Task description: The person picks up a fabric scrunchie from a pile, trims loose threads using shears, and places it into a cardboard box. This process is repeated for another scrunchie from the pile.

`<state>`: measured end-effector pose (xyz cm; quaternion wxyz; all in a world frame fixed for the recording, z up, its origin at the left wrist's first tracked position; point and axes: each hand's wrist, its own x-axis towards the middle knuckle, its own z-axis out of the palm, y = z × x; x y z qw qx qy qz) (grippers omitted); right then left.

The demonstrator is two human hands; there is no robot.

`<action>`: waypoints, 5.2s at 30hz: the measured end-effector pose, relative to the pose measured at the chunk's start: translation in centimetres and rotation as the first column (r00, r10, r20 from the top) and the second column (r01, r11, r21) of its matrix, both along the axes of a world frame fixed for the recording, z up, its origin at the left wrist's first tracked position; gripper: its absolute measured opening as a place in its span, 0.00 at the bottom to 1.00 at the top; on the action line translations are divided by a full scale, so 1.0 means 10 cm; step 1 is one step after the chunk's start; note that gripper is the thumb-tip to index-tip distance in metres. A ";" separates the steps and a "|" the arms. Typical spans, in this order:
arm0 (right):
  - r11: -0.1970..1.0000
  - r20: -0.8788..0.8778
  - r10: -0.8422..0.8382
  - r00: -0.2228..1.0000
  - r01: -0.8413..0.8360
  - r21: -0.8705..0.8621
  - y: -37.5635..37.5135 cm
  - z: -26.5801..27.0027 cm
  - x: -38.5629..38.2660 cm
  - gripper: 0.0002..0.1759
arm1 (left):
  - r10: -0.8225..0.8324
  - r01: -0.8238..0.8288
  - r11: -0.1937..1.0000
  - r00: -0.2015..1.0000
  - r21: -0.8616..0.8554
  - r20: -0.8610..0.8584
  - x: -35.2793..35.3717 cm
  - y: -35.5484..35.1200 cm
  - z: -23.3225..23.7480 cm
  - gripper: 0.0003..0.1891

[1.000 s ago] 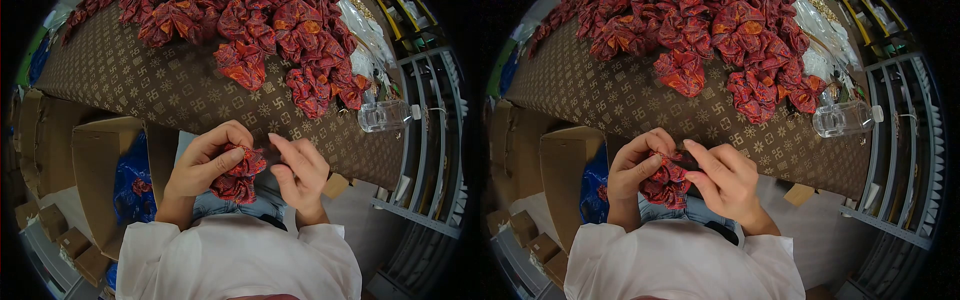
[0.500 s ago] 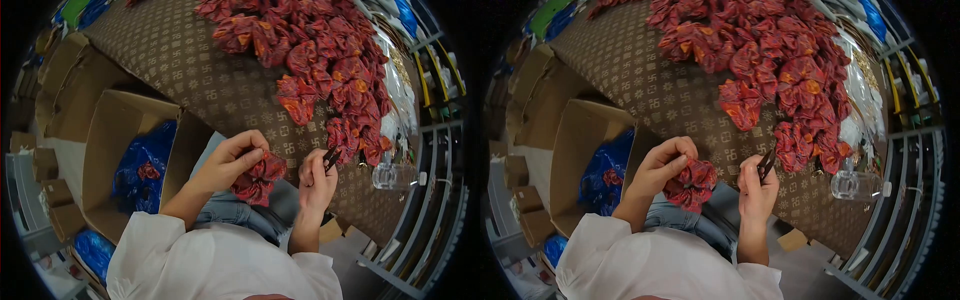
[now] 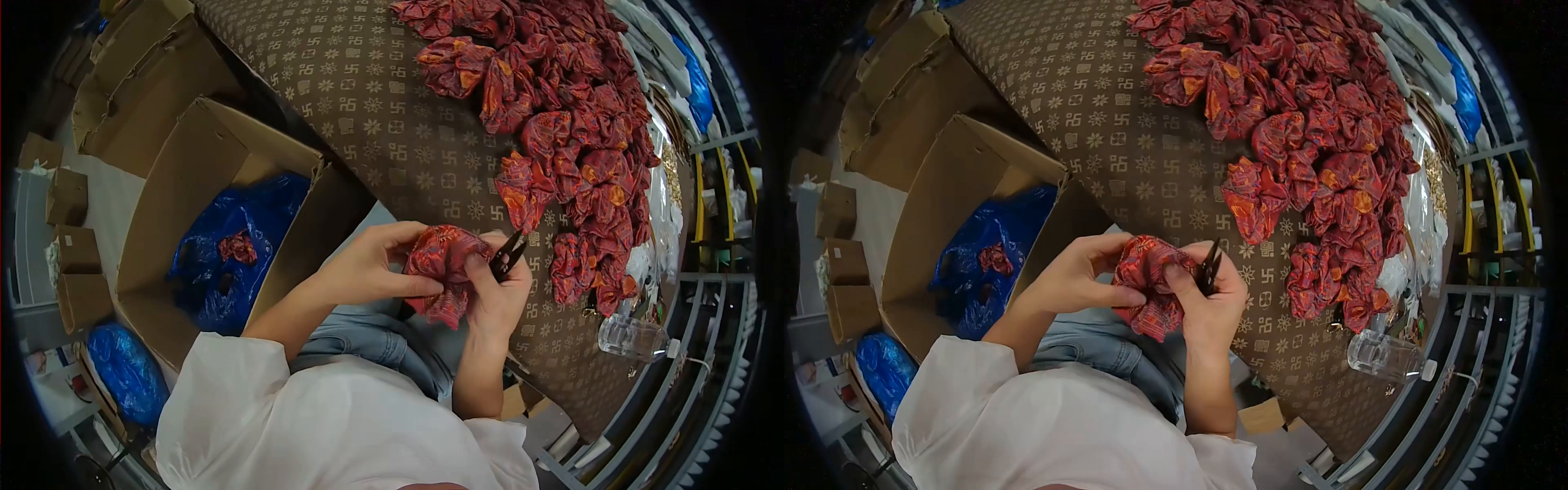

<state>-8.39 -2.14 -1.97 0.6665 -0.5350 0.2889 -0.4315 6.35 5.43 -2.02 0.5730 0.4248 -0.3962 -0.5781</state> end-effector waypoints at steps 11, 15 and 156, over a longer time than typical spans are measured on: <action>0.999 0.127 0.043 0.991 -0.044 0.012 0.07 -0.01 0.17 0.12 | 0.598 -0.446 0.773 0.750 -0.452 0.282 0.34 0.33 -0.11 0.16; 0.979 -0.150 -0.116 0.982 0.088 -0.184 -0.06 -0.09 0.04 0.07 | 0.409 -0.431 0.902 0.875 0.030 0.258 0.54 0.47 -0.42 0.10; 0.893 0.584 -0.105 0.805 -0.182 0.412 -0.49 -0.28 -0.39 0.07 | 0.681 -0.507 0.718 0.368 -0.477 0.633 2.38 -2.08 0.58 0.14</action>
